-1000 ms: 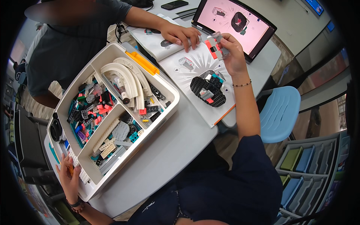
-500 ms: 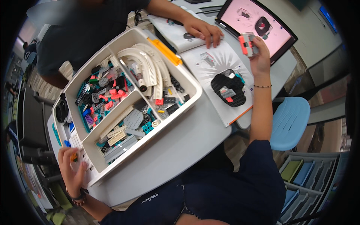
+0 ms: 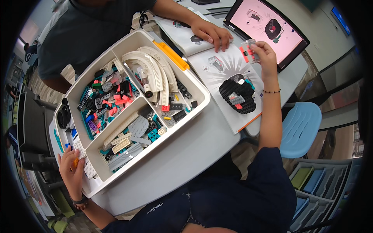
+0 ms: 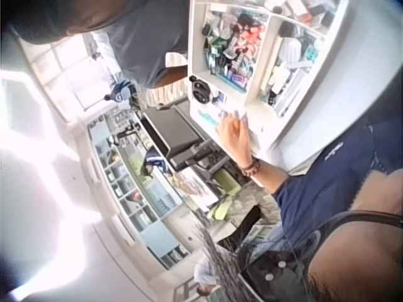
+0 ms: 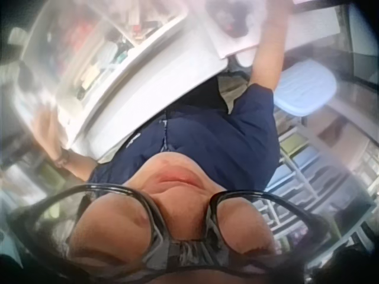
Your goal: The person assembles a small Lego model using pieces from a compartmentalized tray while referencing a printed instruction manual and a tablet. They pick up individual bricks, attach them to the growing structure, and occasionally flip pages of the manual to follow the next steps.
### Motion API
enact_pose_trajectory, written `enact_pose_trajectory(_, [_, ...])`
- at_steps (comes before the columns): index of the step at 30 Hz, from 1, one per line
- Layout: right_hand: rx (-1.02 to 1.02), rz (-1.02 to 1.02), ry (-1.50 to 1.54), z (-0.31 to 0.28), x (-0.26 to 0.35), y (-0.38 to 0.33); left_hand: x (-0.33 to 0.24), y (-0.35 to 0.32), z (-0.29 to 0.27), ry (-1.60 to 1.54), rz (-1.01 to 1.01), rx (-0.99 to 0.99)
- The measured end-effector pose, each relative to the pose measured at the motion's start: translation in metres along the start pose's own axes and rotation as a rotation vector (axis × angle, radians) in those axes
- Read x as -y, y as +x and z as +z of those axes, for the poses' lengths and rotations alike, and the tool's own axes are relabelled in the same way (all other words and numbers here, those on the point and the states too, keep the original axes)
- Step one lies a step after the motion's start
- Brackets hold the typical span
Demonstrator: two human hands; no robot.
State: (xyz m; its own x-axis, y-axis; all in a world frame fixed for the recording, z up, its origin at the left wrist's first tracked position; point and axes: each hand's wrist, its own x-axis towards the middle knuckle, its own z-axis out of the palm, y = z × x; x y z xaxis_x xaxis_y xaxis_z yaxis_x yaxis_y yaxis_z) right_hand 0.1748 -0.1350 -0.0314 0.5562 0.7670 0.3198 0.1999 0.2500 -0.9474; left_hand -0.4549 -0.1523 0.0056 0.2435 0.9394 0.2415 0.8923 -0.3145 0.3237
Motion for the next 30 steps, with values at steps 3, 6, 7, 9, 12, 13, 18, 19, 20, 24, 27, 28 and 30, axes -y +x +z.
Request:
enact_pose_trajectory(3, [0.085, -0.013, -0.152, 0.002, -0.007, -0.001, -0.001, 0.003, 0.002, -0.007, -0.002, -0.010])
enact_pose_trajectory(6, [0.176, -0.025, -0.415, 0.005, -0.013, -0.002, -0.001, 0.001, 0.001, 0.027, 0.011, -0.017])
enact_pose_trajectory(7, [0.162, -0.041, -0.466, 0.008, -0.013, -0.003, -0.002, 0.001, 0.000, 0.035, 0.004, -0.006])
enact_pose_trajectory(9, [0.206, -0.043, -0.558, 0.013, -0.009, -0.008, -0.003, 0.001, 0.001, 0.022, -0.019, 0.023])
enact_pose_trajectory(12, [0.248, -0.051, -0.618, 0.019, -0.003, -0.012, -0.005, 0.002, 0.001, 0.017, -0.046, 0.050])
enact_pose_trajectory(13, [0.258, -0.054, -0.625, 0.020, -0.002, -0.013, -0.006, 0.002, 0.001, 0.016, -0.049, 0.054])
enact_pose_trajectory(18, [0.273, -0.051, -0.666, 0.017, -0.003, -0.012, -0.012, 0.002, 0.000, 0.055, -0.063, 0.062])
enact_pose_trajectory(19, [0.276, -0.048, -0.675, 0.015, -0.003, -0.012, -0.013, 0.001, -0.002, 0.062, -0.065, 0.060])
enact_pose_trajectory(20, [0.270, -0.035, -0.683, 0.016, -0.001, -0.012, -0.010, 0.000, -0.001, 0.104, -0.044, 0.058])
enact_pose_trajectory(24, [0.257, 0.092, -0.562, 0.012, -0.003, -0.009, -0.007, 0.000, -0.003, 0.207, -0.023, 0.107])
enact_pose_trajectory(27, [0.285, 0.118, -0.509, 0.005, -0.007, -0.006, 0.002, -0.001, -0.002, 0.221, -0.008, 0.111])
enact_pose_trajectory(28, [0.299, 0.106, -0.517, 0.004, -0.008, -0.007, 0.006, -0.002, -0.001, 0.223, -0.001, 0.112])
enact_pose_trajectory(30, [0.323, 0.168, -0.518, 0.012, 0.002, -0.007, -0.004, 0.001, -0.004, 0.237, 0.034, 0.129])
